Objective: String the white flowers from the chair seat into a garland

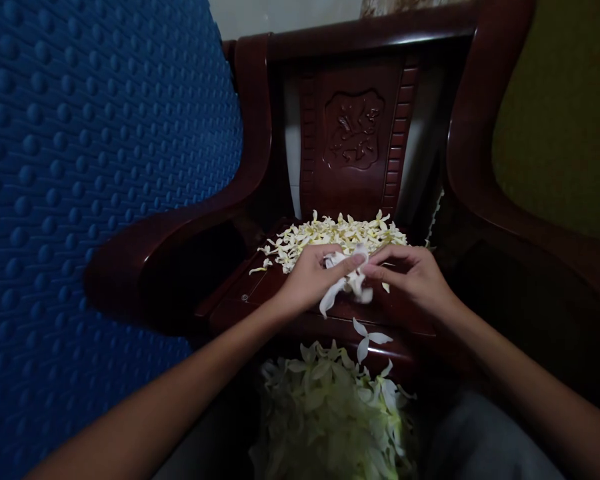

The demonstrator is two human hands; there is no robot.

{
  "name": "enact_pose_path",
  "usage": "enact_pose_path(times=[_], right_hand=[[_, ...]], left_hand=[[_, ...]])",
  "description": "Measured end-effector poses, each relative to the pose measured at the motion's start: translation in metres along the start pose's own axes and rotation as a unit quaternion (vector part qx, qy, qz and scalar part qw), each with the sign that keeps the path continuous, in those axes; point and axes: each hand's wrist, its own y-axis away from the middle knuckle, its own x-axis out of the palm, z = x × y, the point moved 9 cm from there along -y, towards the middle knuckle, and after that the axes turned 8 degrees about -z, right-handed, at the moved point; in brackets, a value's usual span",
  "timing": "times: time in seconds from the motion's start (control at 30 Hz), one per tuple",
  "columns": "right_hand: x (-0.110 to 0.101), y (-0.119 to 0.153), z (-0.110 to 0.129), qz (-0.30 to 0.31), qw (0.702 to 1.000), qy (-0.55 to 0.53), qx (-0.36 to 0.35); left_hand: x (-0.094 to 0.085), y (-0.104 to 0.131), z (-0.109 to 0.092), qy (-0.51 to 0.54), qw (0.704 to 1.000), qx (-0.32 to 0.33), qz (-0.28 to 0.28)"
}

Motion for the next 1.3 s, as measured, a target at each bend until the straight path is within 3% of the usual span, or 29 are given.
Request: enact_pose_path(times=[0.13,0.23,0.37,0.53,0.6,0.7,0.77,0.87,0.97,1.13,1.3], right_hand=[[-0.019,-0.007,-0.015,-0.061,0.997,-0.047,0.023],[-0.01,-0.002,-0.026,-0.029,0.991,-0.109,0.068],[0.003,0.005,-0.032,0.001,0.983,-0.158,0.093],[-0.008,0.004,-0.036,-0.049,0.987,-0.128,0.089],[0.003,0.007,-0.037,0.016,0.991,-0.087,0.098],[0.036,0.026,-0.041,0.203,0.972,0.015,0.117],[0.046,0.034,-0.043,0.241,0.962,0.046,0.117],[0.037,0.024,-0.037,0.145,0.985,0.01,0.088],[0.025,0.016,-0.033,0.067,0.995,-0.022,0.067],[0.02,0.015,-0.036,0.051,0.995,0.01,0.084],[0.009,0.011,-0.037,0.015,0.996,-0.009,0.083]], left_hand=[[-0.009,-0.012,-0.005,-0.023,0.998,0.049,-0.007],[-0.007,-0.018,-0.009,-0.065,0.994,0.089,0.009],[-0.005,-0.029,-0.001,-0.072,0.993,0.087,0.021],[-0.024,-0.042,-0.005,-0.068,0.993,0.092,-0.042],[-0.034,-0.042,-0.008,-0.069,0.992,0.087,-0.065],[-0.043,-0.038,-0.01,-0.065,0.992,0.079,-0.079],[-0.045,-0.034,-0.011,-0.06,0.991,0.088,-0.081],[-0.037,-0.025,-0.011,-0.051,0.99,0.116,-0.06],[-0.02,-0.015,-0.006,-0.034,0.994,0.105,-0.019],[-0.001,-0.006,0.006,0.009,0.998,0.055,-0.003],[0.011,-0.016,0.011,0.047,0.997,0.058,0.032]])
